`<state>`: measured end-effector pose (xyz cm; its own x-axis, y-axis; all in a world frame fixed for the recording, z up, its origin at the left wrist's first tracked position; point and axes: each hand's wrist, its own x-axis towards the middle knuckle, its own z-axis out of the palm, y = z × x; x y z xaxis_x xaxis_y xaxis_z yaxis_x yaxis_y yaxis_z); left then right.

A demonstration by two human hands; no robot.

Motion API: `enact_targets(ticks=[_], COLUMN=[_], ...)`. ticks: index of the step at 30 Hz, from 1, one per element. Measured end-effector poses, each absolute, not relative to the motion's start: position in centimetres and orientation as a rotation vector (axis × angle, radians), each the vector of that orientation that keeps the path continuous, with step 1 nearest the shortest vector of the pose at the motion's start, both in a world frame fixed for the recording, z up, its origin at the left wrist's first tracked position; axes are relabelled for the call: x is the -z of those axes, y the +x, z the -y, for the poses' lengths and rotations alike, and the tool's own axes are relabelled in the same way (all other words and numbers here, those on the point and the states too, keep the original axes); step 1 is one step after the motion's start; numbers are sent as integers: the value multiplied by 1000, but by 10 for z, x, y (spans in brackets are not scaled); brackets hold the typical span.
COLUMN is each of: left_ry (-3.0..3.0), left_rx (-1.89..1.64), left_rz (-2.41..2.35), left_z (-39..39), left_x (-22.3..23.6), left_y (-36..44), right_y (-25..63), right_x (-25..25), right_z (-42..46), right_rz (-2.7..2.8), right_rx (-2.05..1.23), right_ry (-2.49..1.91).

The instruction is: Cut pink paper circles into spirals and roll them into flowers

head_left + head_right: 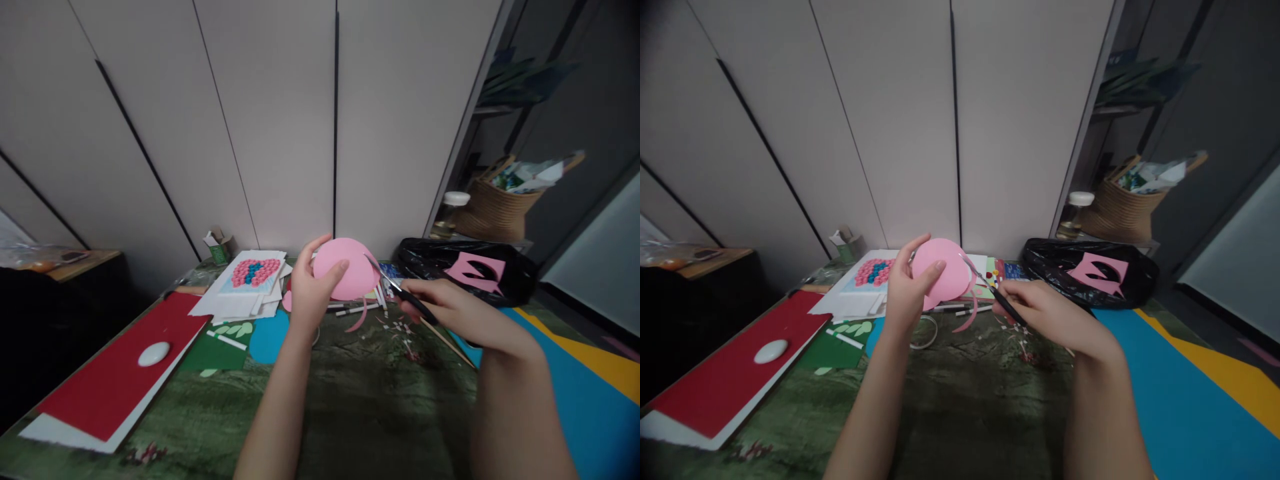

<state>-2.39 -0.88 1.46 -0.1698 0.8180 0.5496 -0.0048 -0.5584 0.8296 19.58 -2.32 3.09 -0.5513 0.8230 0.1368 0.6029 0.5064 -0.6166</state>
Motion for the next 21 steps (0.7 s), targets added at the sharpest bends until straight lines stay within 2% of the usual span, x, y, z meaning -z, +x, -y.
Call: enact_targets(ticks=[9,21], left_ry=[1531,1655], left_rx=[-1820,-1728], left_rz=[-960,-985], left_z=[8,15], left_x=[-14,-21], left_y=[-23,-22], right_y=[197,192], right_x=[-27,-32], right_z=[21,26], right_rz=[2315,2309], right_rx=[-812,-703], right_ry=[-1148,-1198])
